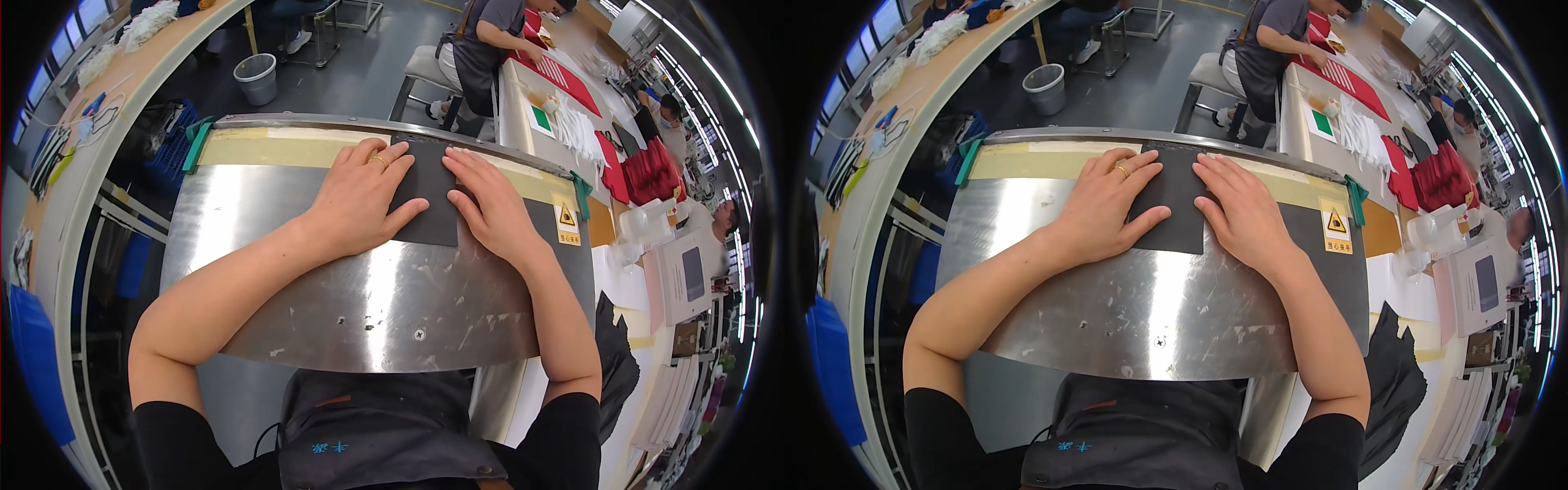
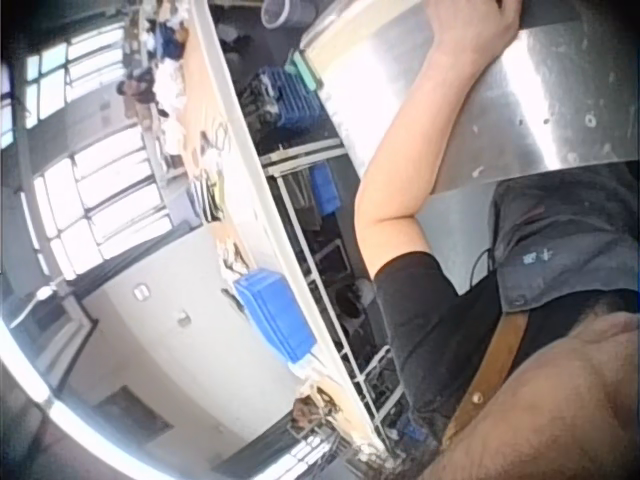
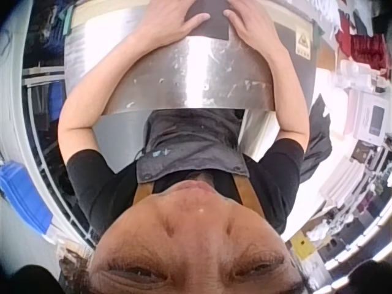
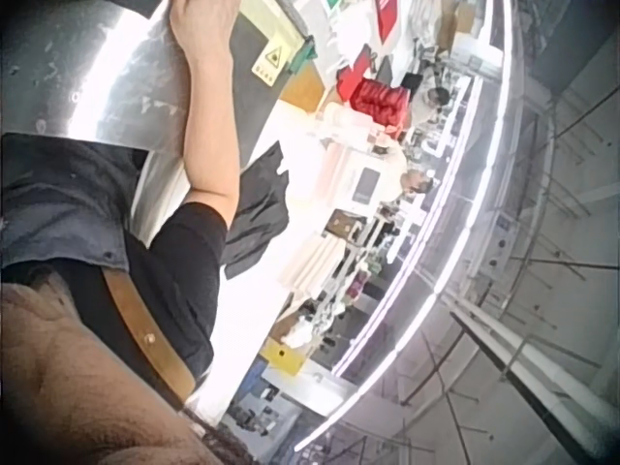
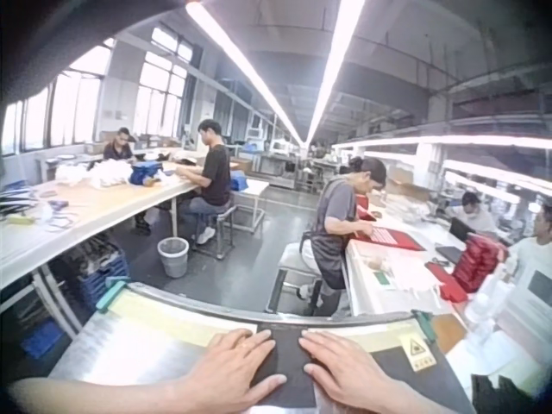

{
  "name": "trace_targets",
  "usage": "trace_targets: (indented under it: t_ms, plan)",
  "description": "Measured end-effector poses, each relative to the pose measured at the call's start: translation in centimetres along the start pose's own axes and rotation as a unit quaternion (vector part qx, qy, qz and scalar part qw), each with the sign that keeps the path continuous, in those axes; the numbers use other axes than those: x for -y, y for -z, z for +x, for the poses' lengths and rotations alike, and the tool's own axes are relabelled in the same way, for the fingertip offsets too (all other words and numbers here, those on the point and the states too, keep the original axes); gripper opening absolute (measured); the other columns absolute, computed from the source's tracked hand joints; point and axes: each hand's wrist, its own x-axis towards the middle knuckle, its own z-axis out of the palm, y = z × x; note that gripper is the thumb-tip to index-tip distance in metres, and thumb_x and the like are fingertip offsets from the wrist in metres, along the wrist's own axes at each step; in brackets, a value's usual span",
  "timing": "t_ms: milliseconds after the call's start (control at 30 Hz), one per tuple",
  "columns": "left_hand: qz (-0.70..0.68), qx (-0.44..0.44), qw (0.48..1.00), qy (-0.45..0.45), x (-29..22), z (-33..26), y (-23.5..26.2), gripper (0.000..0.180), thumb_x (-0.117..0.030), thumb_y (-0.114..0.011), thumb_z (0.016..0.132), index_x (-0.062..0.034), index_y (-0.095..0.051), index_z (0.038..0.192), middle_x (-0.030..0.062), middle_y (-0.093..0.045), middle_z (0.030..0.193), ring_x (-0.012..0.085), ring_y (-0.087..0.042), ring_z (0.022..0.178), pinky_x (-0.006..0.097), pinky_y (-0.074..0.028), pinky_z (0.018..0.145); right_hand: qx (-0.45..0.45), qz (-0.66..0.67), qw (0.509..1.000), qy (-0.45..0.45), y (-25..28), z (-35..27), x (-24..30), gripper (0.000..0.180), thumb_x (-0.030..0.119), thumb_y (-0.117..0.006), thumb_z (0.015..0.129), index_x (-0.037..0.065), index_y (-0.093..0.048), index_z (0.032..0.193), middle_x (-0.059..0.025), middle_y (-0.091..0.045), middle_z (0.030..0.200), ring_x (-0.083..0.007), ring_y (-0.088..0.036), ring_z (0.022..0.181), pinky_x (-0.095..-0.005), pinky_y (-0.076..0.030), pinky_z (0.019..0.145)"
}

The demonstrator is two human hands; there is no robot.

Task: The person uses a manual hydraulic guillotine cutter to trim rectangular pieces of dark fabric. They repeatedly place fabric pieces on the metal cutting bed, align them against the guide, and press down the lever to slice the material. The cut pieces are stacked on the table to the right.

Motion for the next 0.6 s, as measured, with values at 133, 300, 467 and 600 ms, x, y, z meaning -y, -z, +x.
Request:
trace_targets:
  t_ms: [133,300,467,600]
  plan:
    - [0.003,0.009,1.0,-0.003,-0.16,0.04,0.18,0.067,-0.049,-0.063,0.092,0.0029,-0.056,0.134,0.019,-0.051,0.145,0.0369,-0.041,0.134,0.047,-0.03,0.113,-0.009,-0.024,1.0,-0.002,-0.12,0.07,-0.1,0.042,0.021,-0.061,0.096,0.002,-0.057,0.134,-0.0128,-0.054,0.144,-0.0314,-0.047,0.135,-0.0417,-0.038,0.112]
    - [0.002,0.022,1.0,-0.003,-0.22,0.01,0.35,0.071,-0.053,-0.063,0.091,0.0033,-0.055,0.134,0.0198,-0.049,0.146,0.0374,-0.04,0.135,0.048,-0.029,0.114,-0.036,-0.037,0.999,-0.008,0.23,0.26,0.66,0.037,0.019,-0.065,0.093,0.002,-0.062,0.127,-0.011,-0.06,0.132,-0.0292,-0.053,0.126,-0.0401,-0.044,0.105]
    - [0.0,0.016,1.0,-0.007,-0.04,0.01,0.19,0.073,-0.053,-0.064,0.09,0.0039,-0.054,0.134,0.0196,-0.049,0.146,0.0371,-0.04,0.135,0.048,-0.029,0.114,-0.044,-0.043,0.998,-0.008,0.09,0.3,0.77,0.035,0.018,-0.065,0.093,0.002,-0.063,0.124,-0.0098,-0.061,0.127,-0.0283,-0.055,0.121,-0.0391,-0.046,0.101]
    - [0.004,0.014,1.0,-0.006,-0.07,-0.03,0.12,0.073,-0.053,-0.064,0.09,0.0037,-0.054,0.134,0.0191,-0.049,0.146,0.0369,-0.04,0.135,0.047,-0.029,0.113,-0.043,-0.043,0.998,-0.011,0.08,0.26,0.76,0.035,0.018,-0.065,0.093,0.003,-0.063,0.124,-0.0097,-0.06,0.128,-0.0285,-0.055,0.121,-0.0393,-0.046,0.101]
